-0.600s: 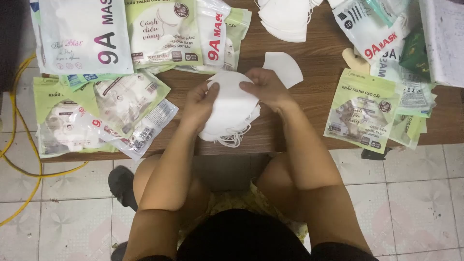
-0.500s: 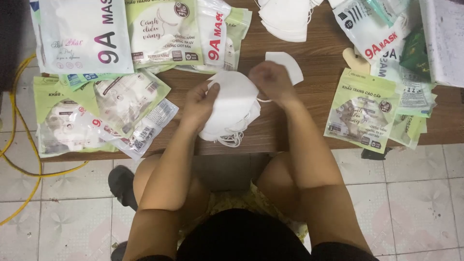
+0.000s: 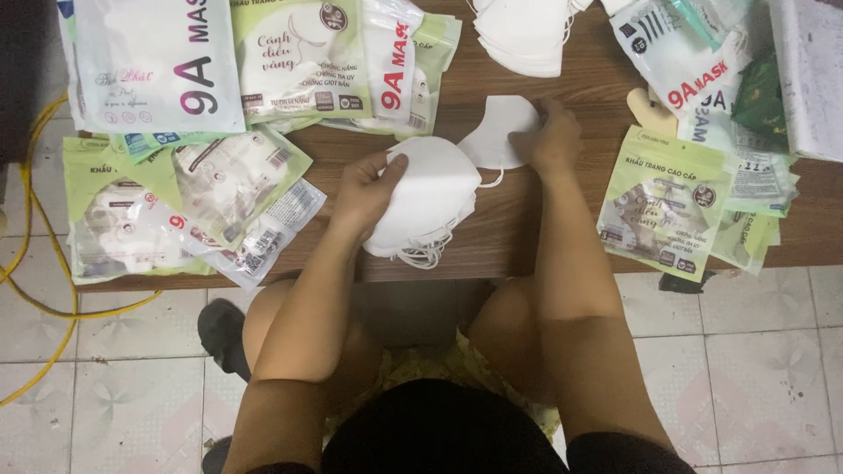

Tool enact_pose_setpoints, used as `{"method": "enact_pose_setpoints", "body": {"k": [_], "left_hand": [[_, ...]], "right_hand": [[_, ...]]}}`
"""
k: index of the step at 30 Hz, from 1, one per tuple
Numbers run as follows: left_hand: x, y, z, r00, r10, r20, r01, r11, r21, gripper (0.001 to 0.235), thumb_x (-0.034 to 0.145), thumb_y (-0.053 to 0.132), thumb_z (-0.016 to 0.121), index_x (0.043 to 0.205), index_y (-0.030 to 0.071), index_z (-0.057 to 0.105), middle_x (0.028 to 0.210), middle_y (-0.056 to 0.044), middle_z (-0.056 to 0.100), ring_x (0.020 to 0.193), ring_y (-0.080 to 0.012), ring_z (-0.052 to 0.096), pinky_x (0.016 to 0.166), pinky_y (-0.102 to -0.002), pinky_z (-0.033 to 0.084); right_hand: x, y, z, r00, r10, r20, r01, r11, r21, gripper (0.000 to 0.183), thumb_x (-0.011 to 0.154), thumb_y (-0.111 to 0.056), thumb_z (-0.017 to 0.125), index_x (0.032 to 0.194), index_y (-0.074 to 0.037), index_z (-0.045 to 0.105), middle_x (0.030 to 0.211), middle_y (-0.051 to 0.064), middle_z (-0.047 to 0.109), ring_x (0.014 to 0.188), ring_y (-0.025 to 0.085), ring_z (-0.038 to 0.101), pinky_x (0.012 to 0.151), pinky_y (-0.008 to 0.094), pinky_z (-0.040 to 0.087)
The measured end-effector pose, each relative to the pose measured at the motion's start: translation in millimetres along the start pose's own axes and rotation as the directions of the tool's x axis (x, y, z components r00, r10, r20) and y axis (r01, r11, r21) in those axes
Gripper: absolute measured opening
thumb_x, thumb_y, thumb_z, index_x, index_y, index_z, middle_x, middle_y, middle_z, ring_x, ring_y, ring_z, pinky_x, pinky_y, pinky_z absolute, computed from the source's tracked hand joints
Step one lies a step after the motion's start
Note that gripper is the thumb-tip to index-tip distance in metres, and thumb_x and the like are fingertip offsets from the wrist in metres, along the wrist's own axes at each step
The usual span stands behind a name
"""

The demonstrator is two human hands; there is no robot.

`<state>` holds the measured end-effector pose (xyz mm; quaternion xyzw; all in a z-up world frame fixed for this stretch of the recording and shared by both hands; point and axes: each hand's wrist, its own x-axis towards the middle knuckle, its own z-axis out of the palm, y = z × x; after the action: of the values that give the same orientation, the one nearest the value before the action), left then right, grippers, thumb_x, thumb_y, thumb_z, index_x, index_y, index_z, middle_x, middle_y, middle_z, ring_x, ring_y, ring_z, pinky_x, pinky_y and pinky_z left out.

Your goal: Picking up individual face masks from a pile, unfolding them, and stacking them neatly on a table.

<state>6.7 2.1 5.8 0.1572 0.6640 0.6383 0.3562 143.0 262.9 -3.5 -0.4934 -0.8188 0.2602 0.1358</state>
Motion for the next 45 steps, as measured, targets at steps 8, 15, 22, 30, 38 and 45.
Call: {"method": "enact_pose_setpoints", "body": {"k": [8, 15, 22, 30, 38, 45], "left_hand": [[23, -40, -12, 1.0, 0.011, -0.007, -0.011, 0.999, 0.039, 0.032, 0.106, 0.028, 0.059, 0.114, 0.001, 0.073, 0.078, -0.014, 0.073, 0.064, -0.017, 0.072, 0.054, -0.029, 0.063], [18, -25, -12, 0.996, 0.047, -0.072, -0.047, 0.999, 0.007, 0.031, 0.106, 0.026, 0.06, 0.116, -0.001, 0.073, 0.081, -0.016, 0.074, 0.066, -0.0176, 0.071, 0.055, -0.029, 0.063], [3, -5, -11, 0.967, 0.211, -0.144, -0.171, 0.954, 0.246, 0.03, 0.1, 0.037, 0.06, 0.09, 0.014, 0.076, 0.081, 0.01, 0.066, 0.08, -0.0049, 0.054, 0.072, -0.024, 0.044], [23, -20, -19, 0.998, 0.044, -0.048, -0.032, 0.975, 0.22, 0.034, 0.108, 0.035, 0.053, 0.121, 0.01, 0.072, 0.078, -0.009, 0.074, 0.064, -0.0132, 0.072, 0.051, -0.022, 0.06], [-4, 12, -3, 0.999, 0.038, -0.011, -0.038, 0.999, 0.02, 0.035, 0.108, 0.033, 0.055, 0.117, 0.004, 0.073, 0.082, -0.012, 0.073, 0.068, -0.0158, 0.071, 0.056, -0.025, 0.06], [1, 2, -9, 0.996, 0.087, 0.033, -0.087, 0.996, -0.002, 0.033, 0.108, 0.029, 0.058, 0.114, 0.0, 0.072, 0.082, -0.013, 0.073, 0.067, -0.0172, 0.07, 0.055, -0.026, 0.06]], "right_hand": [[12, 19, 15, 0.997, 0.045, 0.056, -0.051, 0.993, 0.11, 0.034, 0.081, -0.012, 0.083, 0.114, -0.006, 0.074, 0.107, 0.019, 0.071, 0.106, 0.04, 0.069, 0.084, 0.05, 0.059], [8, 6, 2, 1.0, 0.013, 0.024, -0.024, 0.863, 0.505, 0.031, 0.086, -0.009, 0.082, 0.113, -0.005, 0.068, 0.104, 0.015, 0.064, 0.104, 0.033, 0.066, 0.087, 0.043, 0.057], [-24, -27, -57, 0.958, -0.101, 0.267, -0.195, 0.451, 0.871, 0.044, 0.086, 0.009, 0.072, 0.125, -0.008, 0.058, 0.114, 0.004, 0.071, 0.108, 0.016, 0.071, 0.098, 0.028, 0.063], [-54, -49, -39, 0.834, -0.433, 0.342, -0.214, 0.317, 0.924, 0.038, 0.085, -0.004, 0.081, 0.119, -0.006, 0.063, 0.099, 0.007, 0.073, 0.091, 0.024, 0.077, 0.079, 0.036, 0.067], [-54, -48, 3, 0.789, -0.429, 0.44, -0.136, 0.577, 0.805, 0.03, 0.083, -0.011, 0.087, 0.106, -0.004, 0.069, 0.087, 0.007, 0.072, 0.076, 0.019, 0.074, 0.066, 0.03, 0.065], [-48, -44, 13, 0.768, -0.425, 0.479, -0.101, 0.658, 0.747, 0.031, 0.082, -0.015, 0.088, 0.105, -0.004, 0.07, 0.086, 0.013, 0.074, 0.075, 0.023, 0.075, 0.065, 0.034, 0.065]]}}
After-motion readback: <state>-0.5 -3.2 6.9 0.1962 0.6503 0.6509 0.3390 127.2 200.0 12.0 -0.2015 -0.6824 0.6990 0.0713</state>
